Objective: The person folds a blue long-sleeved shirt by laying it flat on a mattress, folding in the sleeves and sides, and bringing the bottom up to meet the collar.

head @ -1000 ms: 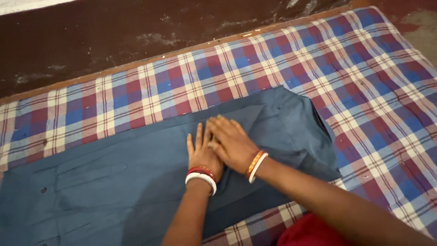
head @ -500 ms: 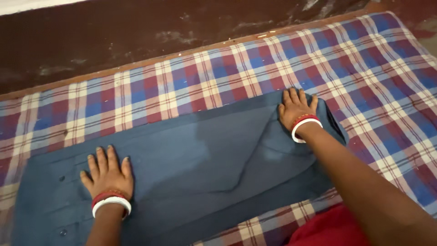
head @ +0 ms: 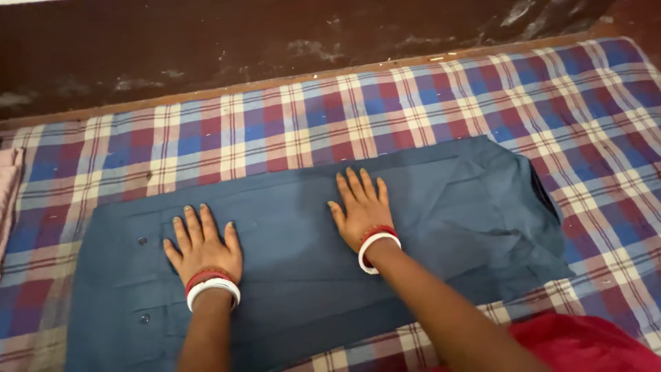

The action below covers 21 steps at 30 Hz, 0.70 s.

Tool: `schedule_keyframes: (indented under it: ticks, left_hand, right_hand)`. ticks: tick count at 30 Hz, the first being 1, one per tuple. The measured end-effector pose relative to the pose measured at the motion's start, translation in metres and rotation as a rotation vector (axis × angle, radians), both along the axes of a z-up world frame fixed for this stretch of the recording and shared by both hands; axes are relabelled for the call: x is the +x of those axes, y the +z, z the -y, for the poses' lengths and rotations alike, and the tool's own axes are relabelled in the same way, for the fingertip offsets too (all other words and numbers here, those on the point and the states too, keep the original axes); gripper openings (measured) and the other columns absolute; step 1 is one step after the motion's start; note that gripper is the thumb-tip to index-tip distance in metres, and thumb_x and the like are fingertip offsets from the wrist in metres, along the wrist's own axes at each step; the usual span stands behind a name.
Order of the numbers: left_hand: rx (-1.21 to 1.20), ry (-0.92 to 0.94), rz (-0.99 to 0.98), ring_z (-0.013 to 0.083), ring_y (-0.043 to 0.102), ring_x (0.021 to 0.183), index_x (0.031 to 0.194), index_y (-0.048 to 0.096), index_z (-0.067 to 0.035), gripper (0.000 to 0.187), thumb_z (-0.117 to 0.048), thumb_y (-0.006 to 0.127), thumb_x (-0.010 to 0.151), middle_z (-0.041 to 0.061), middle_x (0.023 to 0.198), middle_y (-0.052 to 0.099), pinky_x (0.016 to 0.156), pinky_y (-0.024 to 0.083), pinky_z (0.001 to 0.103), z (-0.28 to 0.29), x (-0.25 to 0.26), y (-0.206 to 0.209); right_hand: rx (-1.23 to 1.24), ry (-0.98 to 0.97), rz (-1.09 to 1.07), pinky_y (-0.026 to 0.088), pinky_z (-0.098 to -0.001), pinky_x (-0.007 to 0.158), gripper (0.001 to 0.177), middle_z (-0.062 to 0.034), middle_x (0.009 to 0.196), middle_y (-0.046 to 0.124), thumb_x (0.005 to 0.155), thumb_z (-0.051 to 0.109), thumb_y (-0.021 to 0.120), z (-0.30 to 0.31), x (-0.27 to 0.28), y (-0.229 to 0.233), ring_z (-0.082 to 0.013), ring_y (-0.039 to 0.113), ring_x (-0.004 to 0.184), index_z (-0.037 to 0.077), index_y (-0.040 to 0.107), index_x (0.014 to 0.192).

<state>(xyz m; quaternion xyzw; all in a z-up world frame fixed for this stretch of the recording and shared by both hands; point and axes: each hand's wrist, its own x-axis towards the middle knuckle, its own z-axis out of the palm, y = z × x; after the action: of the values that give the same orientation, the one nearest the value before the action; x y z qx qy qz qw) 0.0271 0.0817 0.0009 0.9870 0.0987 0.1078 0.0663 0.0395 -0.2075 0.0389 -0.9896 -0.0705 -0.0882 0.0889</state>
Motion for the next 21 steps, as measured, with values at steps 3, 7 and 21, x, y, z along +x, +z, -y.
schedule_keyframes:
  ticks: [3, 7, 21]
  left_hand:
    - [-0.004, 0.006, -0.015, 0.0310, 0.014, 0.155, 0.161, 0.028, -0.015, 0.070, -0.054, 0.028, 0.102, 0.009, 0.169, 0.021, 0.122, 0.007, 0.056, 0.001, 0.003, 0.004]
    - [0.023, 0.024, -0.056, 0.0299, 0.013, 0.155, 0.160, 0.027, -0.016, 0.070, -0.054, 0.028, 0.102, 0.009, 0.169, 0.019, 0.122, 0.006, 0.056, 0.002, 0.002, 0.006]
    - [0.049, -0.027, -0.177, 0.0275, 0.010, 0.155, 0.160, 0.023, -0.017, 0.073, -0.059, 0.025, 0.101, 0.005, 0.168, 0.017, 0.122, 0.005, 0.054, -0.051, 0.021, 0.024]
  right_hand:
    - [0.022, -0.051, -0.018, 0.016, -0.0520, 0.120, 0.060, -0.0108, 0.159, 0.038, 0.100, 0.043, 0.044, -0.001, -0.003, 0.000, -0.0320, 0.028, 0.149, 0.012, 0.043, 0.151]
    - [0.022, -0.044, 0.006, 0.019, -0.0495, 0.120, 0.058, -0.0100, 0.159, 0.041, 0.100, 0.041, 0.045, 0.000, 0.002, 0.000, -0.0314, 0.030, 0.149, 0.012, 0.046, 0.150]
    - [0.010, -0.041, 0.072, 0.022, -0.0475, 0.120, 0.056, -0.0099, 0.157, 0.045, 0.099, 0.038, 0.047, -0.003, 0.002, -0.005, -0.0296, 0.034, 0.148, 0.013, 0.049, 0.149]
